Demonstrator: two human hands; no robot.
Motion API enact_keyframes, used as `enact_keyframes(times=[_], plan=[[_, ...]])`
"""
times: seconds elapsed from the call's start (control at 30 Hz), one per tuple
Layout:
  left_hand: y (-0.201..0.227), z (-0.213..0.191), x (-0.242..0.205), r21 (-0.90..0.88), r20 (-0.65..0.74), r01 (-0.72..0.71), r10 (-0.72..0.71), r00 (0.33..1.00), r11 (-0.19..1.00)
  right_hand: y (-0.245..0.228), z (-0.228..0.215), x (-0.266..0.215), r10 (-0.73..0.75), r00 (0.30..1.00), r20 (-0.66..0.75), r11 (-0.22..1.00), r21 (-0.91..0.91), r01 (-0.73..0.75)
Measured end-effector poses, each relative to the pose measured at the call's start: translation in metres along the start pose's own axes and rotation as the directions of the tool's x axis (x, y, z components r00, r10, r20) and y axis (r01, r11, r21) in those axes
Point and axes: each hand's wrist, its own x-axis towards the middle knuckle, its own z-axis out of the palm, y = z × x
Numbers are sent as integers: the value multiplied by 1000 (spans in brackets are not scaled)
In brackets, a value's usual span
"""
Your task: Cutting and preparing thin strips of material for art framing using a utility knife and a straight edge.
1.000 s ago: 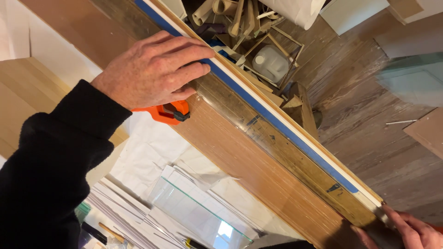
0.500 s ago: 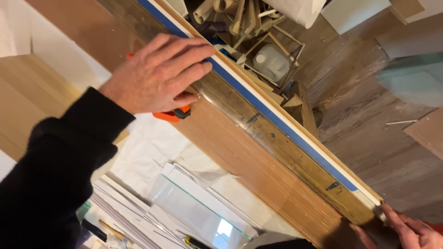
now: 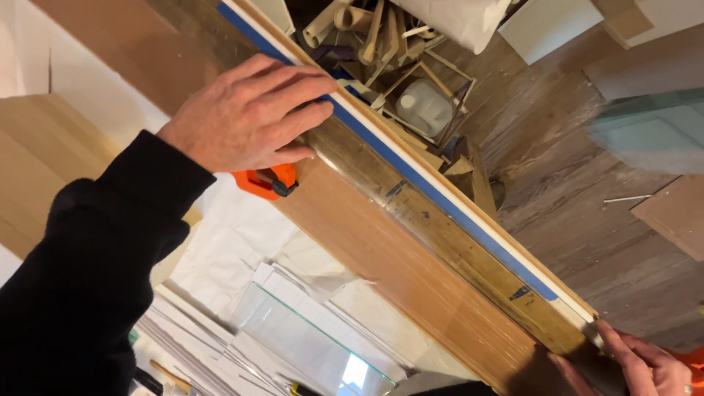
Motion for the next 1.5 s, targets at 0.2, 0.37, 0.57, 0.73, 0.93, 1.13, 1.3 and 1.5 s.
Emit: enact_keyframes(times=[0.2,0.37,0.57,0.73,0.93,1.13,1.3,1.5], plan=[[1,2,-3,-38,-11,24,-24,1000,999,4,2,0,-17,1000,11,1000,-2,17],[4,2,-6,-17,-37,28,-29,999,999,2,3,1,-4,1000,-5,1000,19,4],[5,1,-3,-51,-70,45,-48,996,998,-21,-5,8,41,999,-31,999,-22,-42],[3,2,-1,-53,-66,10,-14,998,999,-8,-1,4,26,1000,7,997,-79,-25],[4,1,-2,-4,-83,-4,4,997,1000,3,2,-1,19,1000,25,997,-75,-17],[3,4,-5,-27,-83,20,-23,996,999,6,2,-2,17,1000,24,1000,11,-17],[2,2,-7,-42,-67,13,-15,998,999,7,2,-1,6,999,33,1000,-21,-5],[3,6,-8,-26,-16,39,-39,999,999,14,4,-4,-26,999,34,999,-17,27]])
